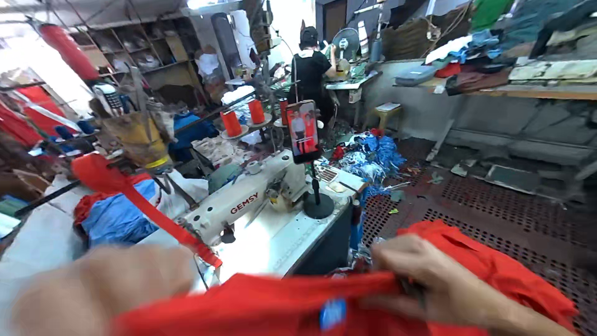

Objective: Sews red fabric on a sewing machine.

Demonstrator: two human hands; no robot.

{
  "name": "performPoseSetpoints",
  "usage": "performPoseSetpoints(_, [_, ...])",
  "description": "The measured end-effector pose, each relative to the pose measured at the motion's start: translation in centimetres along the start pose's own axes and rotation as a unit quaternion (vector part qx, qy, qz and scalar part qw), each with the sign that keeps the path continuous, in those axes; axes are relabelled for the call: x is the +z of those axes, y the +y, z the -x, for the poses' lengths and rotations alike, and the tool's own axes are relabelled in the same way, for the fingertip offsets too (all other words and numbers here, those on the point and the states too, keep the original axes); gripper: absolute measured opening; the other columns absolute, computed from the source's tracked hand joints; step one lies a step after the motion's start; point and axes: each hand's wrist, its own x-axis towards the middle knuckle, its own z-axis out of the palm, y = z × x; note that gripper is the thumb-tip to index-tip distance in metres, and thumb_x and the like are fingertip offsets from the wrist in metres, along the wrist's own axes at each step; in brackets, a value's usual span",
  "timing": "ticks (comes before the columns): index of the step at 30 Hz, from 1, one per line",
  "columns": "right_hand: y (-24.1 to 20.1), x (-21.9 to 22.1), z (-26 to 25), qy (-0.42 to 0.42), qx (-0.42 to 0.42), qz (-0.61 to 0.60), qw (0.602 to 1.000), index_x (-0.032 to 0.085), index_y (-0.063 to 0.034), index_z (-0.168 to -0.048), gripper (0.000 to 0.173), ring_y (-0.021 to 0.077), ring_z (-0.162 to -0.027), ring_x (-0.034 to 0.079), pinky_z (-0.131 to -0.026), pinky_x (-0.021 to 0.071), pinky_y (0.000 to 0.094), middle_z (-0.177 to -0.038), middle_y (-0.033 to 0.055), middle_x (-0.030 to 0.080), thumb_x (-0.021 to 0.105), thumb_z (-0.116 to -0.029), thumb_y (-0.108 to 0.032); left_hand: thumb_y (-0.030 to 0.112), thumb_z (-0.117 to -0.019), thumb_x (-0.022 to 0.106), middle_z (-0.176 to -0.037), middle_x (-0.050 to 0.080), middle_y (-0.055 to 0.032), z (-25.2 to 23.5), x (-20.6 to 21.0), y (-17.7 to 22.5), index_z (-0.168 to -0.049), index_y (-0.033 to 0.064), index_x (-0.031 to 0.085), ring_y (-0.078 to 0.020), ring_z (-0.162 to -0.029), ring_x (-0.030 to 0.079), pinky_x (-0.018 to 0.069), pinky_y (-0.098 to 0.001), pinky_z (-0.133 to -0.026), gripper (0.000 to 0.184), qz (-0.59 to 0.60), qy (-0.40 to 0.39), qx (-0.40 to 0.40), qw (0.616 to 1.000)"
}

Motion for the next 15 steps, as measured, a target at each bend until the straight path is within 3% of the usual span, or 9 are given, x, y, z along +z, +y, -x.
performPoseSetpoints(2, [2.3, -3.9, 2.7, 0.035, 0.121, 0.206, 0.97, 0.065, -0.012, -0.084, 0.022, 0.0145, -0.053, 0.056, -0.045, 0.0456, 0.0353, -0.064, 0.0009, 0.058, 0.069, -0.0895, -0.033, 0.022, -0.0937, 0.074, -0.079, 0.071, 0.0072, -7.3, 7.7, -4.5, -0.086, 0.0138, 0.073, -0.0007, -0.074, 0.067, 0.0574, -0.0174, -0.07, 0.011, -0.128, 0.096, -0.031, 0.987])
performPoseSetpoints(3, [3.1, -6.2, 4.3, 0.086, 0.171, 0.319, 0.928, 0.067, -0.0087, -0.086, 0.019, 0.0262, -0.054, 0.06, -0.044, 0.0468, 0.0476, -0.066, 0.0081, 0.061, 0.065, -0.0891, -0.027, 0.02, -0.0932, 0.076, -0.086, 0.074, 0.0054, -9.3, 10.8, -6.9, -0.095, 0.0123, 0.076, -0.0024, -0.077, 0.069, 0.0604, -0.0199, -0.072, 0.008, -0.237, 0.102, -0.045, 0.965])
performPoseSetpoints(5, [2.7, -10.4, 8.6, 0.19, 0.267, 0.458, 0.826, 0.066, 0.0019, -0.098, 0.029, 0.0423, -0.066, 0.065, -0.054, 0.0483, 0.0616, -0.078, 0.0229, 0.065, 0.062, -0.0987, -0.027, 0.026, -0.0972, 0.069, -0.091, 0.073, 0.0034, -11.1, 15.7, -12.0, -0.109, 0.0145, 0.077, -0.0043, -0.073, 0.067, 0.0576, -0.0242, -0.066, 0.018, -0.414, 0.064, -0.067, 0.906])
performPoseSetpoints(6, [1.5, -12.2, 11.0, 0.224, 0.296, 0.473, 0.799, 0.063, 0.0046, -0.11, 0.034, 0.041, -0.074, 0.067, -0.062, 0.052, 0.0603, -0.088, 0.0256, 0.067, 0.064, -0.0996, -0.027, 0.026, -0.0981, 0.067, -0.089, 0.071, 0.0023, -11.5, 17.9, -14.6, -0.106, 0.015, 0.076, -0.0054, -0.068, 0.064, 0.0558, -0.0251, -0.061, 0.016, -0.419, 0.054, -0.083, 0.903])
performPoseSetpoints(8, [-0.7, -14.5, 15.8, 0.238, 0.309, 0.43, 0.814, 0.057, 0.0004, -0.126, 0.039, 0.0197, -0.086, 0.067, -0.076, 0.0572, 0.0382, -0.102, 0.0168, 0.068, 0.068, -0.0971, -0.024, 0.021, -0.0986, 0.064, -0.089, 0.071, -0.0005, -11.3, 21.8, -19.4, -0.102, 0.0121, 0.075, -0.0078, -0.066, 0.062, 0.0546, -0.0277, -0.061, 0.014, -0.333, 0.038, -0.168, 0.927])
performPoseSetpoints(9, [-1.4, -14.8, 18.0, 0.213, 0.315, 0.389, 0.839, 0.06, -0.0019, -0.125, 0.037, 0.0145, -0.088, 0.067, -0.078, 0.0581, 0.0329, -0.104, 0.0137, 0.069, 0.069, -0.0943, -0.02, 0.017, -0.0991, 0.06, -0.096, 0.073, -0.0032, -10.9, 23.5, -21.8, -0.105, 0.0095, 0.074, -0.01, -0.073, 0.067, 0.0583, -0.0301, -0.067, 0.017, -0.284, 0.012, -0.222, 0.933])
performPoseSetpoints(11, [-1.6, -13.9, 21.9, 0.1, 0.382, 0.331, 0.857, 0.072, -0.0071, -0.116, 0.031, 0.0158, -0.075, 0.067, -0.067, 0.0584, 0.0382, -0.094, 0.0108, 0.073, 0.066, -0.086, -0.013, 0.012, -0.0993, 0.055, -0.111, 0.074, -0.008, -9.0, 27.1, -27.0, -0.113, 0.005, 0.073, -0.016, -0.098, 0.071, 0.0587, -0.0363, -0.09, 0.023, -0.198, -0.045, -0.32, 0.926])
performPoseSetpoints(13, [-0.9, -10.7, 25.8, -0.056, 0.541, 0.268, 0.795, 0.078, -0.0141, -0.111, 0.028, 0.034, -0.072, 0.071, -0.064, 0.0564, 0.0624, -0.086, 0.0135, 0.075, 0.068, -0.0854, -0.006, 0.011, -0.0993, 0.055, -0.115, 0.072, -0.0125, -5.1, 31.1, -31.6, -0.113, 0.0027, 0.072, -0.0226, -0.112, 0.069, 0.0536, -0.0418, -0.102, 0.023, -0.175, -0.124, -0.385, 0.897])
performPoseSetpoints(15, [0.6, -5.8, 29.0, -0.213, 0.674, 0.137, 0.694, 0.076, -0.0114, -0.115, 0.025, 0.0481, -0.096, 0.07, -0.083, 0.0511, 0.0746, -0.101, 0.023, 0.075, 0.07, -0.0913, -0.008, 0.011, -0.1002, 0.056, -0.119, 0.071, -0.0184, -0.3, 34.1, -33.8, -0.115, 0.0014, 0.072, -0.0319, -0.116, 0.066, 0.051, -0.0496, -0.105, 0.023, -0.17, -0.233, -0.444, 0.848])
